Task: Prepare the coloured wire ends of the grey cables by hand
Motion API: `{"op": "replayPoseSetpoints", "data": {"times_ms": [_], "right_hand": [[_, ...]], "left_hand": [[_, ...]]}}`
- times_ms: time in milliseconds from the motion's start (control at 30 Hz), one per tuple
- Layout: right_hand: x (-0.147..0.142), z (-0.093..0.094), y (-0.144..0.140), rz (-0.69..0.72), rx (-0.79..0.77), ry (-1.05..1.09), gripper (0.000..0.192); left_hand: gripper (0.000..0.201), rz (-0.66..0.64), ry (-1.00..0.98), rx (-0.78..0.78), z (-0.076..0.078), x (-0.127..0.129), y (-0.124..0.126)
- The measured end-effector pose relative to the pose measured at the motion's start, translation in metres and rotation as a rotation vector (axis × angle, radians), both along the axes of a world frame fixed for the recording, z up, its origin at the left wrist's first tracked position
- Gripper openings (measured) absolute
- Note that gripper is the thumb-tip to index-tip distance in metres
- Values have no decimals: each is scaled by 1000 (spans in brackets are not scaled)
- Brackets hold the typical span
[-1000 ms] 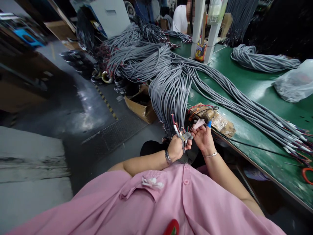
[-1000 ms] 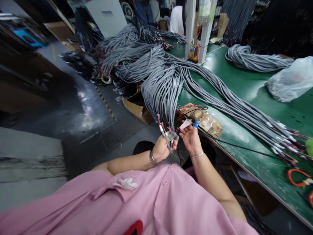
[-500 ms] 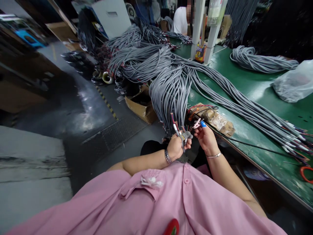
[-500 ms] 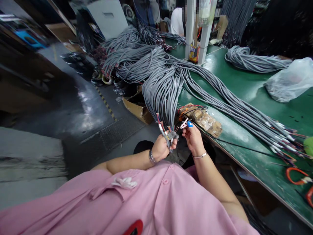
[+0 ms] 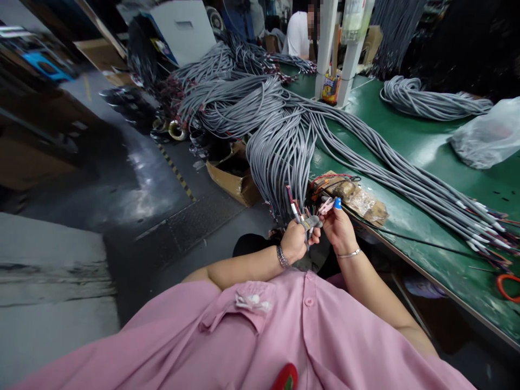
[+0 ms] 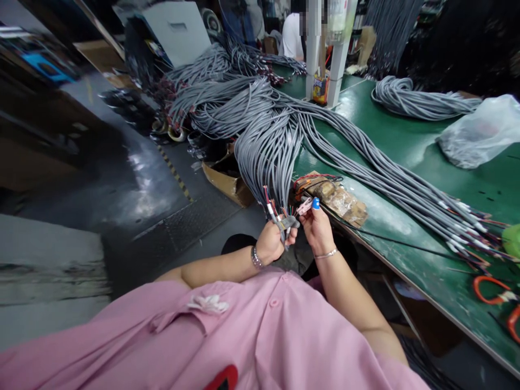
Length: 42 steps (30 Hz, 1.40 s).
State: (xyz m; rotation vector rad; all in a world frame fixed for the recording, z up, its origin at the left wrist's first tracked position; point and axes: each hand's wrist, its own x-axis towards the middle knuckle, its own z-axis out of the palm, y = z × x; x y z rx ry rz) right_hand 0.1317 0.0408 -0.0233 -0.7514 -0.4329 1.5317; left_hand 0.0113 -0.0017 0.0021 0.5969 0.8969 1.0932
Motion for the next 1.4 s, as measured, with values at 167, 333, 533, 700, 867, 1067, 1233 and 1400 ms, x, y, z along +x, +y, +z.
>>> {"op": "replayPoseSetpoints", "data": {"times_ms": [167,333,533,700,867,1067,1233,1400], "right_hand": [[-1,-4,-2,29,-7,27,33],[6,-10,-10,105,-67,93,41],[17,-18,-20,126,-81,-1,34],[23,-17,-30,146,-32,-145,31],[23,-9,-44,164,1,-349,25],[9,15,-68,233,243,-668,23],[3,35,-86,361,373,-724,33],[3,23,-95,254,362,-701,30]], "left_hand": [[32,-5,22,-5,-1,0,-1],[32,-31,45,40,-3,-9,-7],[32,-223,-1,104,-9,-23,-7],[36,-262,-76,97,-11,-31,-5],[33,-260,-3,116,-9,-38,-8],[24,-334,198,187,-2,-42,-17],[20,-458,327,297,2,-41,-33],[16,-446,317,350,8,-53,-40]]}}
